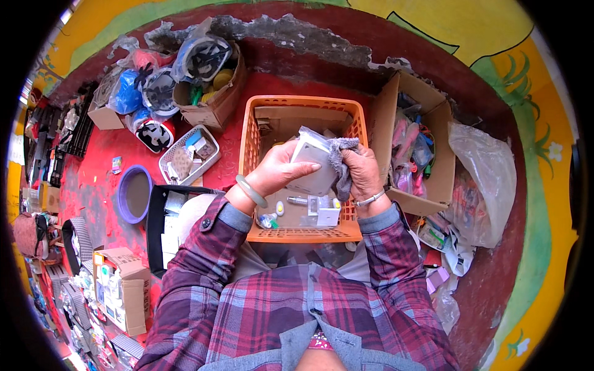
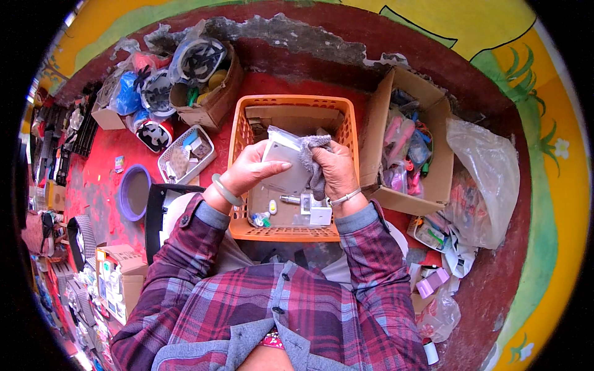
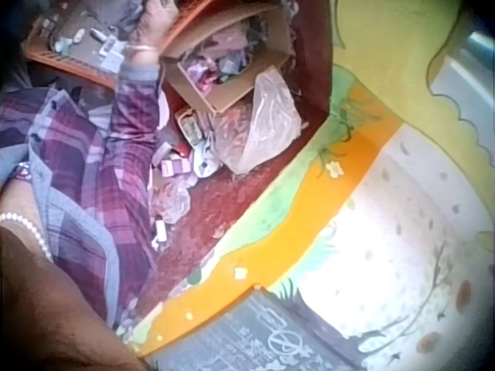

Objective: The person cleans small electronic components and plastic housings with a grey cloth, handling them one at a time and placing the cleaned items into a black tray on the floor.

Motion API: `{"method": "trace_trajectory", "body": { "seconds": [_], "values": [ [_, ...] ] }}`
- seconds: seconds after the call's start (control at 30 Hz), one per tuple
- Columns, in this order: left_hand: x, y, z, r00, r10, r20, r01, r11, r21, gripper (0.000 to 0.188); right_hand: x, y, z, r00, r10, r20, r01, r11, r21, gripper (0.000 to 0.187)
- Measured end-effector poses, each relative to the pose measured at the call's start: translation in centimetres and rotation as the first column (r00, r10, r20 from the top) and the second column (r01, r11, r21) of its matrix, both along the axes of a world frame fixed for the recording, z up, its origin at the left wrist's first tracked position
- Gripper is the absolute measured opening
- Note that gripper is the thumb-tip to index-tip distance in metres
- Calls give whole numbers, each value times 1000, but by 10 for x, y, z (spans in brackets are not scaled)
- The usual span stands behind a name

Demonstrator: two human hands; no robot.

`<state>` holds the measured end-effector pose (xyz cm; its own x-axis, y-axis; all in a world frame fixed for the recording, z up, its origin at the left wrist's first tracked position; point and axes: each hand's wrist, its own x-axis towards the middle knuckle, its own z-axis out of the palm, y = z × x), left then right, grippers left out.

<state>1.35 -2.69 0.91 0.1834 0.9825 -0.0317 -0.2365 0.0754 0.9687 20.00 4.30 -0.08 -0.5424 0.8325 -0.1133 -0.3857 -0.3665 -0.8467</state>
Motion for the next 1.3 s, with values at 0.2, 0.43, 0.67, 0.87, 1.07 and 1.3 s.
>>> {"method": "trace_trajectory", "body": {
  "seconds": [0.2,0.43,0.67,0.87,1.07,1.3],
  "values": [
    [5,0,1,998,-13,58,15,999,-34,38,-3,-8,5,955,-267,131,220,931,293,13],
    [1,-5,0,995,-96,-13,94,990,-104,38,50,55,-2,886,-452,107,421,879,223,19],
    [-5,-2,-6,962,-172,-214,142,979,-147,38,37,32,46,969,245,13,-244,967,-74,40],
    [-1,0,-23,873,-252,-417,234,968,-95,39,2,7,14,830,281,482,-460,834,305,38],
    [3,-2,-5,799,-261,-541,241,964,-110,36,-10,-13,8,760,-473,446,-321,323,890,15],
    [6,-2,-1,814,-236,-530,219,971,-95,40,-11,-13,3,665,-660,349,-217,277,936,12]
  ]
}}
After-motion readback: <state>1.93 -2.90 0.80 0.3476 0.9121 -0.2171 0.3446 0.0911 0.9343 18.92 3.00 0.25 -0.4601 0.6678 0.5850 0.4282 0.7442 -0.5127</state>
